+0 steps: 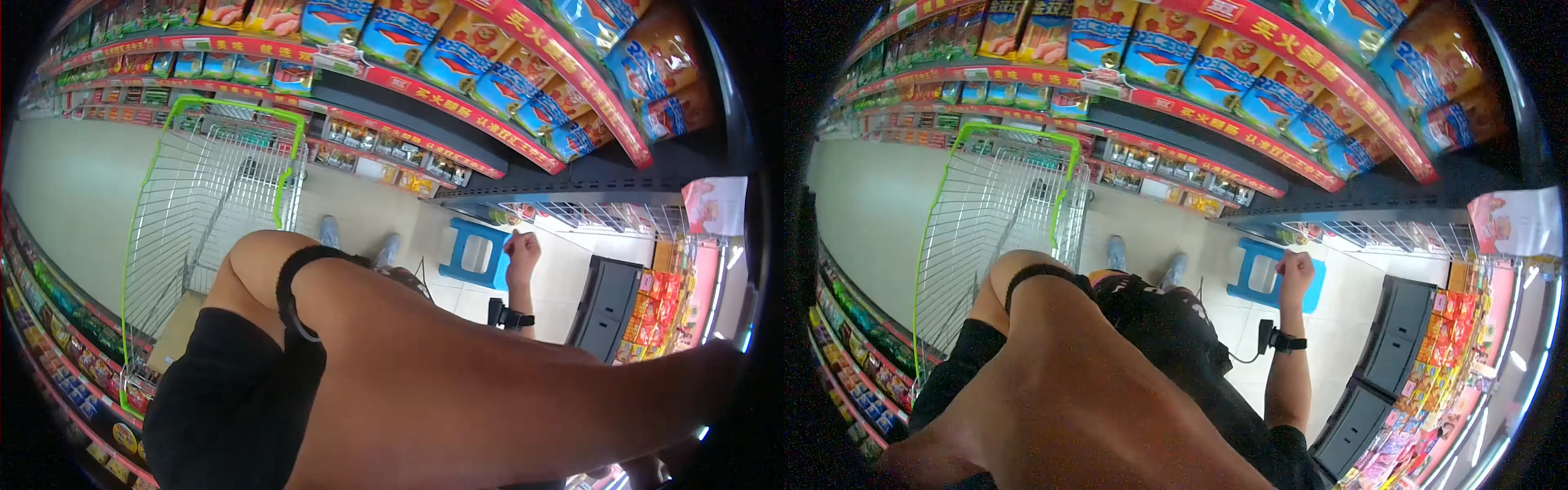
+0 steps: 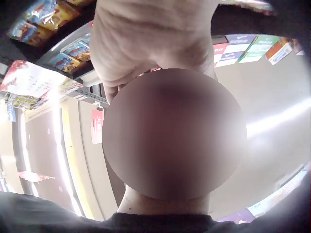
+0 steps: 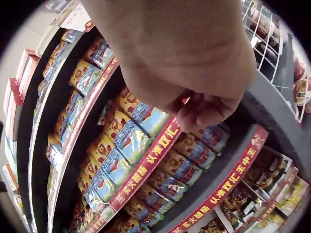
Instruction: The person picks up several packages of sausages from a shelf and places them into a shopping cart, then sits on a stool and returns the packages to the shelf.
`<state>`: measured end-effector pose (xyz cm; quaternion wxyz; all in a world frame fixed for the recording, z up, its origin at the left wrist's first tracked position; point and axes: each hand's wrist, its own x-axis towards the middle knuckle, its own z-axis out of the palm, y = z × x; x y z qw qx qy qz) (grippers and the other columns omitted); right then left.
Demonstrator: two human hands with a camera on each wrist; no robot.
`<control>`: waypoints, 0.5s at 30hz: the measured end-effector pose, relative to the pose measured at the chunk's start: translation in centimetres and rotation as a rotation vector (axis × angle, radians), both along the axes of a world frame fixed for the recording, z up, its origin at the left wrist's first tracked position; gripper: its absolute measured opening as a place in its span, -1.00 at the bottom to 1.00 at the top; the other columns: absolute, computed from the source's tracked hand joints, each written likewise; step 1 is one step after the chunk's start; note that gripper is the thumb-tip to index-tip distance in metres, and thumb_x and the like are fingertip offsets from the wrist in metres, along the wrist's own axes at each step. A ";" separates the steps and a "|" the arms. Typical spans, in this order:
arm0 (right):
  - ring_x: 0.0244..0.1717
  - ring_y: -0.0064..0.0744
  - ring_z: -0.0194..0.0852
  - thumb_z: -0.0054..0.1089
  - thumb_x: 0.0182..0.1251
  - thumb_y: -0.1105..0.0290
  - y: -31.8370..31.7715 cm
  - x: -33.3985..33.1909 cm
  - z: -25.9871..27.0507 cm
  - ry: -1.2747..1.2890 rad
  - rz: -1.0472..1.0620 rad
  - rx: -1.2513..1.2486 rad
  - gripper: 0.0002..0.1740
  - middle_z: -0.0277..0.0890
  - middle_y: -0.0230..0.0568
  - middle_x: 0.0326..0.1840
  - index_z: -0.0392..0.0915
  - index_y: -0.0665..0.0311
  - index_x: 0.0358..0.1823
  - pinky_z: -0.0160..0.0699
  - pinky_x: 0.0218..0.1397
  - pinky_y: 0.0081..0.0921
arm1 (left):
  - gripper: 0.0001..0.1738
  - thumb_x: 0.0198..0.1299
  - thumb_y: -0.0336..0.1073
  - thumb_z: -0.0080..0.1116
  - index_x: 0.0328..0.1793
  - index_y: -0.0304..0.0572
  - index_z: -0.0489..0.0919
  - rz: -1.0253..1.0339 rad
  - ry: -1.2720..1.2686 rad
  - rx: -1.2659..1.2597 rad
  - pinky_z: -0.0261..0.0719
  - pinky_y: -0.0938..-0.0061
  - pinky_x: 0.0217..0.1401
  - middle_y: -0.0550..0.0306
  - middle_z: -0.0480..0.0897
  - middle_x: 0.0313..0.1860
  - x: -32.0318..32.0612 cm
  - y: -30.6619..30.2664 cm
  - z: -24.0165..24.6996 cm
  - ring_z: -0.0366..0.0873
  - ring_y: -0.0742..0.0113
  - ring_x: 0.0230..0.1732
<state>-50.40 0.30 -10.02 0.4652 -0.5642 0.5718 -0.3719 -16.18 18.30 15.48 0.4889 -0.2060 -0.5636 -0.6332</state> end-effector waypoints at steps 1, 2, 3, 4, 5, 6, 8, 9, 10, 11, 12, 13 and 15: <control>-0.63 -0.60 0.34 0.15 0.38 0.44 0.8 -1.3 -0.7 0.046 0.041 -0.007 -0.69 0.43 -0.32 -0.66 0.33 0.23 -0.57 0.31 -0.54 -0.60 | -0.01 -0.13 0.24 0.48 0.34 -0.22 0.44 -0.005 -0.009 0.003 0.38 0.19 0.30 -0.10 0.50 0.26 -0.7 -0.2 0.0 0.47 0.01 0.24; -0.64 -0.59 0.35 0.16 0.36 0.45 1.9 -2.3 -1.6 0.082 0.075 -0.014 -0.69 0.43 -0.31 -0.67 0.34 0.24 -0.58 0.32 -0.55 -0.59 | 0.00 -0.14 0.25 0.48 0.35 -0.22 0.43 0.000 -0.037 0.009 0.37 0.19 0.32 -0.11 0.49 0.27 -1.2 -0.5 -0.1 0.46 0.01 0.26; -0.64 -0.58 0.35 0.17 0.35 0.47 2.9 -3.4 -2.6 0.126 0.080 0.020 -0.69 0.43 -0.31 -0.67 0.34 0.25 -0.58 0.32 -0.57 -0.58 | 0.01 -0.15 0.25 0.48 0.36 -0.22 0.42 0.019 -0.095 0.011 0.36 0.18 0.33 -0.12 0.49 0.28 -1.9 -1.0 -0.2 0.46 0.00 0.27; -0.64 -0.57 0.36 0.18 0.34 0.48 3.9 -5.0 -3.8 0.168 0.088 0.053 -0.69 0.44 -0.31 -0.67 0.34 0.26 -0.58 0.33 -0.58 -0.57 | 0.03 -0.16 0.26 0.48 0.37 -0.22 0.42 0.054 -0.161 0.018 0.34 0.17 0.35 -0.12 0.48 0.29 -2.5 -1.4 -0.4 0.45 -0.01 0.28; -0.64 -0.56 0.38 0.18 0.33 0.49 4.5 -7.9 -6.4 0.219 0.158 0.053 -0.70 0.44 -0.29 -0.66 0.34 0.26 -0.58 0.34 -0.58 -0.58 | 0.04 -0.16 0.27 0.48 0.38 -0.23 0.41 0.121 -0.249 0.036 0.33 0.17 0.36 -0.13 0.47 0.30 -3.0 -1.7 -1.0 0.44 -0.02 0.30; -0.64 -0.56 0.39 0.19 0.32 0.50 4.9 -10.8 -8.6 0.271 0.232 0.056 -0.70 0.45 -0.28 -0.66 0.34 0.26 -0.58 0.34 -0.59 -0.58 | 0.06 -0.17 0.27 0.48 0.38 -0.23 0.41 0.253 -0.411 0.055 0.32 0.16 0.38 -0.14 0.47 0.31 -3.7 -2.3 -2.1 0.43 -0.03 0.31; -0.64 -0.55 0.41 0.19 0.32 0.47 5.9 -12.9 -7.1 0.170 0.195 0.223 -0.68 0.46 -0.25 -0.65 0.35 0.28 -0.60 0.37 -0.59 -0.58 | -0.12 0.00 0.16 0.41 0.37 -0.19 0.43 0.846 -0.843 -0.042 0.34 0.20 0.37 -0.07 0.49 0.30 -5.2 -3.1 -6.8 0.43 0.00 0.33; -0.65 -0.53 0.43 0.19 0.32 0.44 6.1 -14.4 -7.4 0.152 0.157 0.274 -0.65 0.47 -0.22 -0.65 0.34 0.28 -0.64 0.40 -0.59 -0.57 | -0.31 0.13 -0.06 0.34 0.35 -0.17 0.43 1.025 -1.003 0.148 0.35 0.21 0.37 -0.08 0.50 0.29 -5.5 -2.9 -10.5 0.42 -0.05 0.33; -0.65 -0.53 0.42 0.18 0.33 0.44 6.5 -15.8 -7.8 0.163 0.159 0.278 -0.65 0.47 -0.23 -0.65 0.36 0.29 -0.64 0.39 -0.59 -0.58 | -0.36 0.15 -0.22 0.28 0.37 -0.16 0.42 1.225 -1.242 0.277 0.34 0.25 0.40 -0.06 0.49 0.31 -5.1 -2.3 -14.3 0.41 -0.02 0.35; -0.65 -0.54 0.42 0.16 0.33 0.44 6.6 -17.2 -8.2 0.177 0.164 0.280 -0.66 0.47 -0.24 -0.65 0.38 0.29 -0.64 0.39 -0.59 -0.58 | -0.35 0.14 -0.29 0.27 0.39 -0.17 0.39 1.382 -1.301 0.485 0.31 0.24 0.43 -0.08 0.46 0.34 -4.3 -1.1 -20.4 0.38 -0.01 0.38; -0.65 -0.54 0.41 0.15 0.33 0.43 6.5 -18.8 -8.6 0.194 0.174 0.280 -0.66 0.46 -0.25 -0.65 0.41 0.29 -0.65 0.38 -0.58 -0.58 | -0.33 0.13 -0.31 0.27 0.41 -0.16 0.37 1.602 -1.331 0.528 0.26 0.22 0.46 -0.09 0.42 0.38 -2.6 0.8 -27.1 0.32 -0.03 0.42; -0.65 -0.54 0.42 0.15 0.33 0.43 6.4 -20.7 -9.3 0.183 0.205 0.283 -0.66 0.47 -0.25 -0.65 0.41 0.30 -0.65 0.38 -0.58 -0.58 | -0.31 0.12 -0.25 0.27 0.38 -0.29 0.36 1.911 -1.505 0.563 0.24 0.20 0.47 -0.24 0.41 0.34 -1.2 3.9 -33.1 0.33 -0.14 0.39; -0.65 -0.54 0.42 0.15 0.33 0.43 6.5 -23.8 -11.1 0.160 0.261 0.301 -0.66 0.47 -0.25 -0.66 0.43 0.32 -0.65 0.38 -0.58 -0.58 | -0.25 0.07 -0.30 0.29 0.42 -0.31 0.30 2.132 -1.648 0.694 0.30 0.14 0.41 -0.28 0.38 0.35 -0.6 10.3 -35.1 0.33 -0.18 0.37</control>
